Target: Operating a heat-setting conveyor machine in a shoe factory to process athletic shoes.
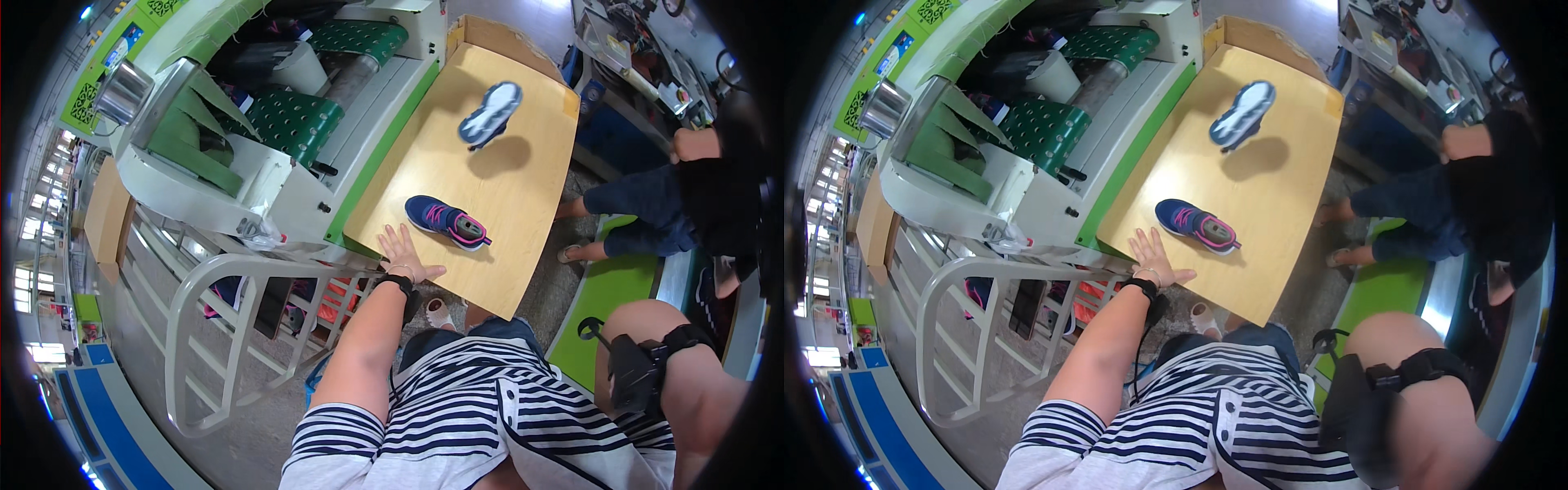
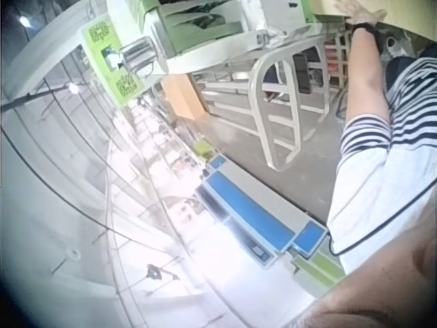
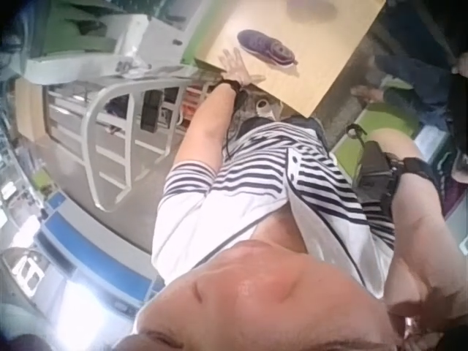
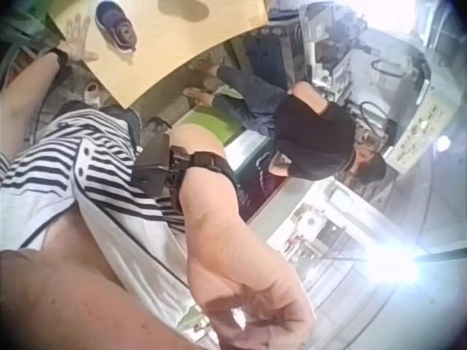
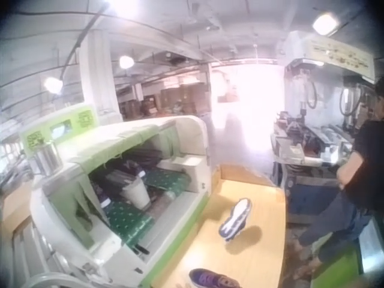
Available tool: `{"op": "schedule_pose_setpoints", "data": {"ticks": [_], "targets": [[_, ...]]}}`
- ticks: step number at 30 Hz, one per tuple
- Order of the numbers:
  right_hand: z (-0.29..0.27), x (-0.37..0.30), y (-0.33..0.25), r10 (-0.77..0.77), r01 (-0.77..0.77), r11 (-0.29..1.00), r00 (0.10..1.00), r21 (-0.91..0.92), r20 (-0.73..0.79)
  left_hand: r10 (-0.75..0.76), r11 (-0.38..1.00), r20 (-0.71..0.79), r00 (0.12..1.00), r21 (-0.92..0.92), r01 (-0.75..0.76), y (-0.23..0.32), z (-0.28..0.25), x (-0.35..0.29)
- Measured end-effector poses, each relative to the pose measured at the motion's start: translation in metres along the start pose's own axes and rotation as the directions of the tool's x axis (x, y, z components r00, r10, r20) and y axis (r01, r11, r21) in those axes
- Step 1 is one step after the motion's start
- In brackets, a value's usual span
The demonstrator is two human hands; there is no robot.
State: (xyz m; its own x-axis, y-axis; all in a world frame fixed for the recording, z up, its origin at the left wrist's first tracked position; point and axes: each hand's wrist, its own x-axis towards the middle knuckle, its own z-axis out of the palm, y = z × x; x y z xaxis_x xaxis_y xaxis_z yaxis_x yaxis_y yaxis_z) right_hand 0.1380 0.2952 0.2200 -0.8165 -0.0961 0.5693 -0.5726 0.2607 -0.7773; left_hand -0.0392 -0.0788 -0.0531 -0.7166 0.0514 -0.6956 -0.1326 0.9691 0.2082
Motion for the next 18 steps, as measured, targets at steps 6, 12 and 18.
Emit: {"op": "schedule_pose_setpoints", "data": {"ticks": [6,12,18], "targets": [[0.081,0.038,-0.006,-0.072,0.063,0.986,0.996,-0.156,-0.051,0.005,0.998,-0.030,1.000,-0.064,-0.007,-0.010,0.000,-0.002],[0.131,0.078,0.003,-0.197,0.123,0.876,0.974,-0.466,-0.115,-0.001,0.998,-0.028,1.000,-0.070,-0.001,-0.009,0.008,-0.001],[0.158,0.116,0.175,0.085,0.030,0.726,0.988,-0.687,0.132,-0.005,0.999,-0.006,1.000,-0.043,0.005,-0.001,0.006,-0.004]]}}
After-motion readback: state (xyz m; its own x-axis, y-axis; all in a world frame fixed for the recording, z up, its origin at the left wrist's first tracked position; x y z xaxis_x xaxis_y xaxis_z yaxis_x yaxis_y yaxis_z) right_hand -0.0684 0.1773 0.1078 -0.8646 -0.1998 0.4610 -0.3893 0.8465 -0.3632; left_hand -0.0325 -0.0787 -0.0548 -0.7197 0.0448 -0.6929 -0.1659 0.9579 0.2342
